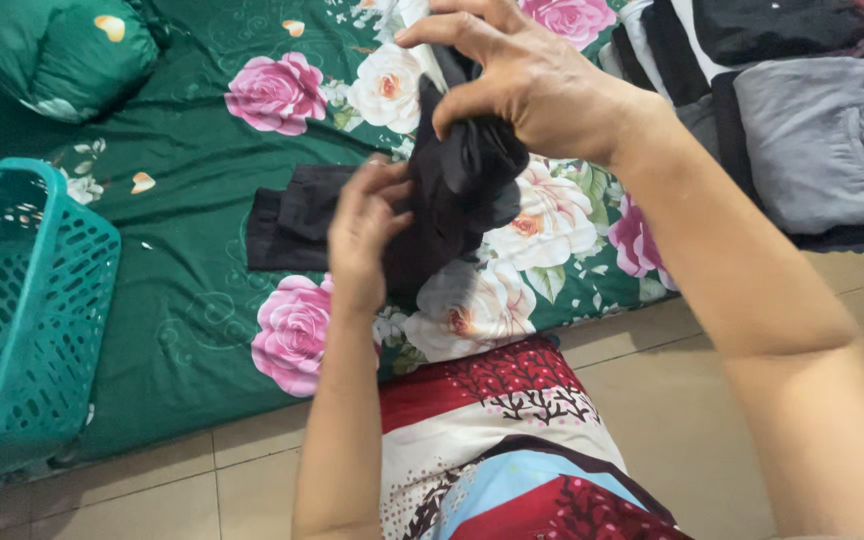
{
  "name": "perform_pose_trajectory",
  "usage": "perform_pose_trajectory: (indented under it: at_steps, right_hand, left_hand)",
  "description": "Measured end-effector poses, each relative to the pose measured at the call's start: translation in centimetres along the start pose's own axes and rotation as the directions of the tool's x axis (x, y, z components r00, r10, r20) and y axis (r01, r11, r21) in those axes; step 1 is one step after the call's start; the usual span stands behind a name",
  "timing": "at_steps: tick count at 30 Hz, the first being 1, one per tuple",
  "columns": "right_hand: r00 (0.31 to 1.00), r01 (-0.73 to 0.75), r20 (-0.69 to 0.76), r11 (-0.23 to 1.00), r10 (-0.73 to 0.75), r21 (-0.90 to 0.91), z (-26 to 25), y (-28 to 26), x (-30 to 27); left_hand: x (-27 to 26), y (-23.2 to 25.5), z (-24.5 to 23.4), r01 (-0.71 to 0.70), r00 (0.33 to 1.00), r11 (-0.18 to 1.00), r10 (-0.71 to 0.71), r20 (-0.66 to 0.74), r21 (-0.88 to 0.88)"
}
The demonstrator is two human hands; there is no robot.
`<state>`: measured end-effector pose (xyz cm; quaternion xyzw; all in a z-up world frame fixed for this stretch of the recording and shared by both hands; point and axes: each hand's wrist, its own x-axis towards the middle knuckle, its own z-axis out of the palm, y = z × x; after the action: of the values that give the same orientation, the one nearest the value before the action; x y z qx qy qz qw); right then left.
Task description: The person takes various clothing items from a basket and folds them one by one on a bed, including grey trousers, white trousers, black trousers, and grey shorts.
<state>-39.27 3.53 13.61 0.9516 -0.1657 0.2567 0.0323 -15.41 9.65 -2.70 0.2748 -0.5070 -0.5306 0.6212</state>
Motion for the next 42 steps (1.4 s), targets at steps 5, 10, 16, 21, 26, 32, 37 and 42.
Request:
perform_pose_trajectory:
  at_steps: [5, 10, 16, 21, 26, 32, 37, 42]
  right_hand:
    - [0.997, -0.004, 0.080, 0.973, -0.015, 0.233, 3.5, -2.0, -0.8]
    - [0.983, -0.113, -0.004, 0.609, 0.186, 0.785, 9.0, -4.3, -4.1]
    - [0.753, 0.134, -0.185, 0.128, 0.632, 0.983, 15.3, -4.5, -6.2]
    - [0.616, 0.198, -0.139, 0.018, 0.776, 0.980, 16.8, -0.3, -9.3]
    - [0.612, -0.552, -0.177, 0.576, 0.771, 0.603, 17.8, 5.0, -21.0]
    - [0.401, -0.910, 0.257, 0.352, 0.879, 0.219, 27.3, 5.0, -32.4]
    - [0.066, -0.827, 0.654, -0.326, 0.753, 0.459, 29.0, 4.7, -32.0]
    - [0.132, -0.585, 0.100, -0.003, 0.986, 0.811, 18.1, 6.5, -28.1]
  left_hand:
    - [3.3, -0.4, -1.3, 0.451, 0.882, 0.842, -0.472, 0.000, -0.298]
    - [3.9, -5.1, -1.6, 0.430, 0.872, 0.844, -0.480, -0.096, -0.322]
    - [2.7, -8.8, 1.5, 0.510, 0.790, 0.785, -0.589, -0.171, -0.352]
    - [3.8, -15.1, 2.0, 0.289, 0.903, 0.880, -0.382, -0.199, -0.377]
    - [5.8, -18.4, -0.9, 0.277, 0.918, 0.919, -0.340, -0.207, -0.281]
    - [8.0, -12.7, -4.4, 0.452, 0.891, 0.885, -0.453, -0.025, 0.113]
    - [6.9, -5.8, -6.5, 0.300, 0.918, 0.747, -0.394, 0.033, 0.593]
    - [5.4, 1.9, -6.1, 0.121, 0.892, 0.295, -0.451, 0.027, 0.948]
